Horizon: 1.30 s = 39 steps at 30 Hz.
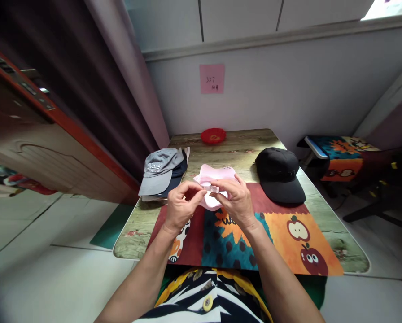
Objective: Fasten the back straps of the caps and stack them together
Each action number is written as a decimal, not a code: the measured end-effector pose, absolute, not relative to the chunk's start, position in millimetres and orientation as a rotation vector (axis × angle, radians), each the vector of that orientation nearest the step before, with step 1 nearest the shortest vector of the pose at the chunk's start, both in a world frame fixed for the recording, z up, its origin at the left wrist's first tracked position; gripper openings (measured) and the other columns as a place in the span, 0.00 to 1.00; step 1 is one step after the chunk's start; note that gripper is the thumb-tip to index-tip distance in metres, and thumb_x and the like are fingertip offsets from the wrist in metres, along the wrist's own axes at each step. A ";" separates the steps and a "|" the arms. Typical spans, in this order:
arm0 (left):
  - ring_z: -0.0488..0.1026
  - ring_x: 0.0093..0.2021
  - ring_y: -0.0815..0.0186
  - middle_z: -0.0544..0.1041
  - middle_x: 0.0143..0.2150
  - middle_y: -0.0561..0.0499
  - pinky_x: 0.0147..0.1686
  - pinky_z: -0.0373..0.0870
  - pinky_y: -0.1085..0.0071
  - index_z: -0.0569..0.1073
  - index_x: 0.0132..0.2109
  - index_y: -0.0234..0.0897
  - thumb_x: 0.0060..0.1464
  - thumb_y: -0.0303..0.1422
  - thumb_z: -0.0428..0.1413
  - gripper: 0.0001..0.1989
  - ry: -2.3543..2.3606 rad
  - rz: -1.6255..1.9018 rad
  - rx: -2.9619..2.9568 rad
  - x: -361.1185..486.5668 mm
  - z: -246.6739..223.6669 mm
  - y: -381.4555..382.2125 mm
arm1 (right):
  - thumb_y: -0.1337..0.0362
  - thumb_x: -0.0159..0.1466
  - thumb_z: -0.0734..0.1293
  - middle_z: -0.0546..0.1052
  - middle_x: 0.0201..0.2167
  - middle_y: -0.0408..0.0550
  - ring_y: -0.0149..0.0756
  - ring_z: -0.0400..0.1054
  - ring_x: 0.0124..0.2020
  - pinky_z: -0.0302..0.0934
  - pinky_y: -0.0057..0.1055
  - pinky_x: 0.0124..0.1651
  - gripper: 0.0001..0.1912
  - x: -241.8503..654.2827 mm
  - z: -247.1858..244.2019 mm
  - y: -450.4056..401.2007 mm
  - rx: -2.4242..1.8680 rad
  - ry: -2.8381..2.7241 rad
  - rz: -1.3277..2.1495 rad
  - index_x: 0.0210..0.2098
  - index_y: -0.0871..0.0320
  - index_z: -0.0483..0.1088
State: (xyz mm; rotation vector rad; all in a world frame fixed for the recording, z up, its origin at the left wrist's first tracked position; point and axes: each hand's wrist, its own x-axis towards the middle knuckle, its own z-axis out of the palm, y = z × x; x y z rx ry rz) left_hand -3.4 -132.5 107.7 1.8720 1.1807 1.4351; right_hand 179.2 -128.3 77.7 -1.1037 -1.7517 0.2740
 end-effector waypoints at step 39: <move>0.66 0.20 0.74 0.69 0.22 0.58 0.21 0.61 0.78 0.67 0.32 0.38 0.57 0.39 0.57 0.11 1.251 1.215 1.412 15.5 86.1 -122.9 | 0.59 0.66 0.67 0.83 0.45 0.47 0.45 0.77 0.47 0.47 0.57 0.69 0.08 170.7 76.9 -134.1 -1.180 -1.776 0.213 0.44 0.50 0.75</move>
